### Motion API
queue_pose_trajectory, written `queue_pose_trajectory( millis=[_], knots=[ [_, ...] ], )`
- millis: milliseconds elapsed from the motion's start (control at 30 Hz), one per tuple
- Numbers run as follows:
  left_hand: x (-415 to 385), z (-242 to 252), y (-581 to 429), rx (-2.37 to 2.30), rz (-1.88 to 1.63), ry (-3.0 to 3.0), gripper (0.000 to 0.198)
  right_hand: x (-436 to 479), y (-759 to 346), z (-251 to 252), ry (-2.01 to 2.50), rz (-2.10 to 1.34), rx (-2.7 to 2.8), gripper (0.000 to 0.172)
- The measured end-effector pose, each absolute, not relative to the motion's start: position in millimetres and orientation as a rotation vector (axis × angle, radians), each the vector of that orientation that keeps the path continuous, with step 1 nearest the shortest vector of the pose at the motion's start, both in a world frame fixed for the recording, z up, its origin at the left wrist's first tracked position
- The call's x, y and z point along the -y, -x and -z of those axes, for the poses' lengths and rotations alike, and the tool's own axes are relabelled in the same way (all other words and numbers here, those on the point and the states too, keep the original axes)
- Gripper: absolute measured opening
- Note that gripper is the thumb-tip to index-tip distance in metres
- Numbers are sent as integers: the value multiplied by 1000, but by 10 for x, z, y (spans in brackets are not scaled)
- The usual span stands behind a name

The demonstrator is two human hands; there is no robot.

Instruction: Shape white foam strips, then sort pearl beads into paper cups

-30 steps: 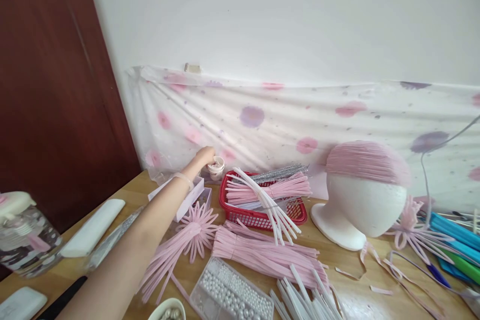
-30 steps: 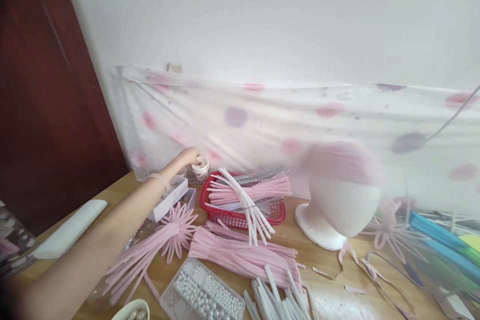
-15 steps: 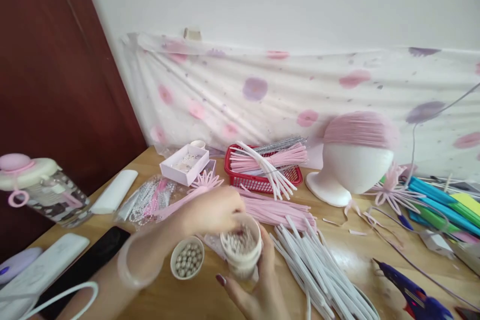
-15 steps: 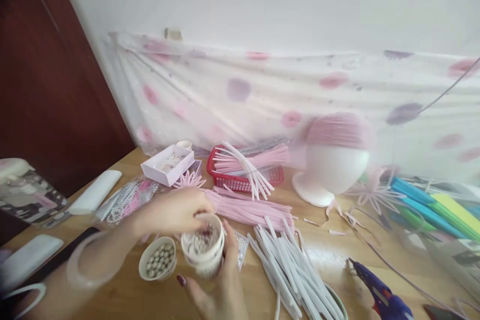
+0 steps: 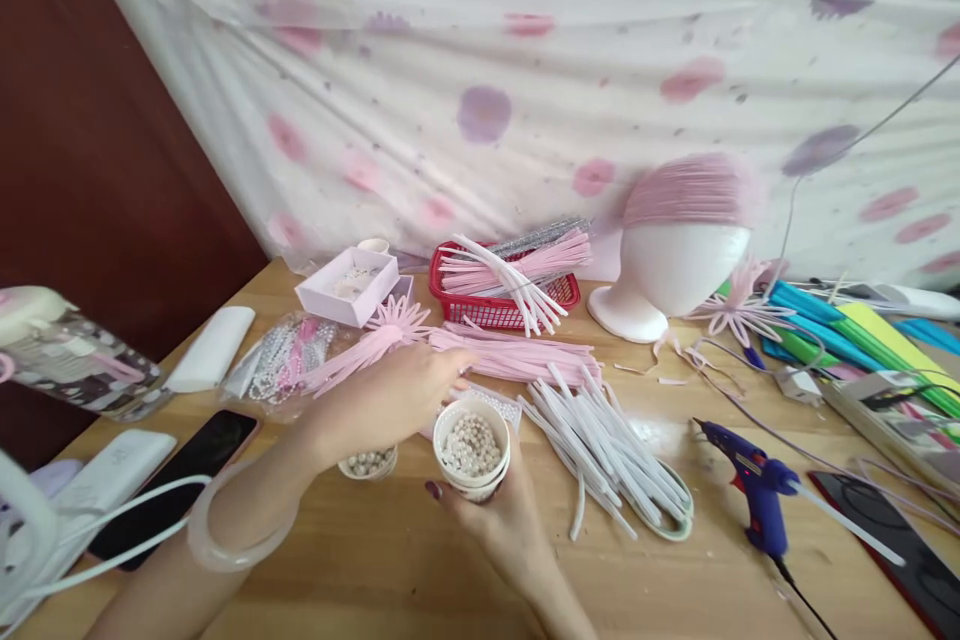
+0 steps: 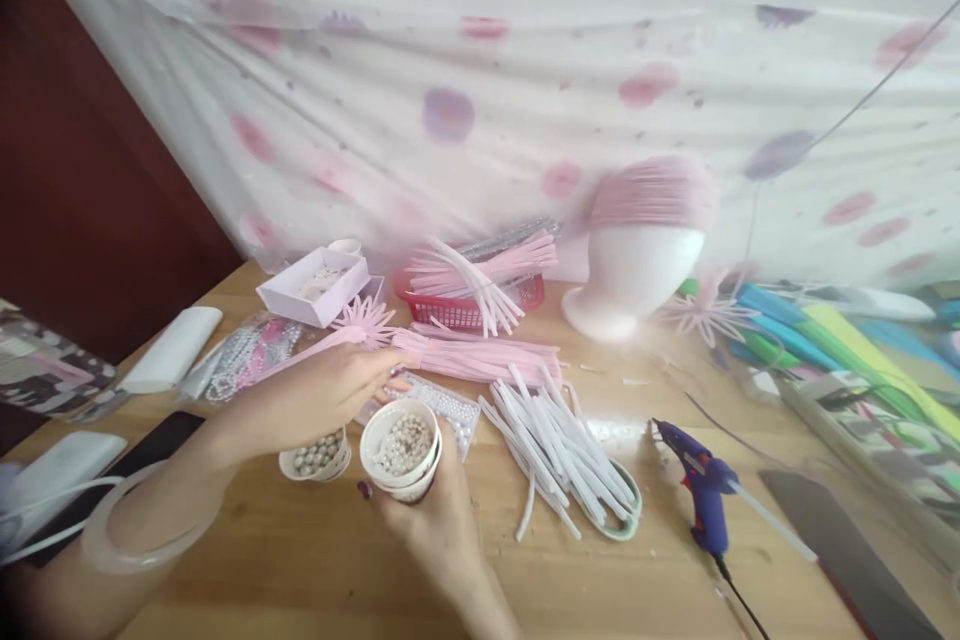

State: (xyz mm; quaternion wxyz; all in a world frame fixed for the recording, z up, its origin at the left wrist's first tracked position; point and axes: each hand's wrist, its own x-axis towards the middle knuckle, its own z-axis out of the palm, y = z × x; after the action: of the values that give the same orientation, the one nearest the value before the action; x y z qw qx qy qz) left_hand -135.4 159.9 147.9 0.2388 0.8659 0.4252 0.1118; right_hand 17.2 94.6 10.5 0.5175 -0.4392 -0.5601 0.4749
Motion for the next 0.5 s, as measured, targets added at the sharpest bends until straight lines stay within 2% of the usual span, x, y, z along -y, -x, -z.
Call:
queue_pose_trajectory(
  millis=[67,233,500],
  knots=[
    [-1519,-1497,1350,-1080,-339,-2361,54,-941,-192,-134,1057,-1161,1339,63],
    [-1426,-1449,1245,-925,-148,-2367,81,-937,-255,-132,930,-1130,1383,60],
    [-1485,-1649,1248,-1000,-282,-2479,52,-944,-258,-10,953,-1127,1335,60]
  ],
)
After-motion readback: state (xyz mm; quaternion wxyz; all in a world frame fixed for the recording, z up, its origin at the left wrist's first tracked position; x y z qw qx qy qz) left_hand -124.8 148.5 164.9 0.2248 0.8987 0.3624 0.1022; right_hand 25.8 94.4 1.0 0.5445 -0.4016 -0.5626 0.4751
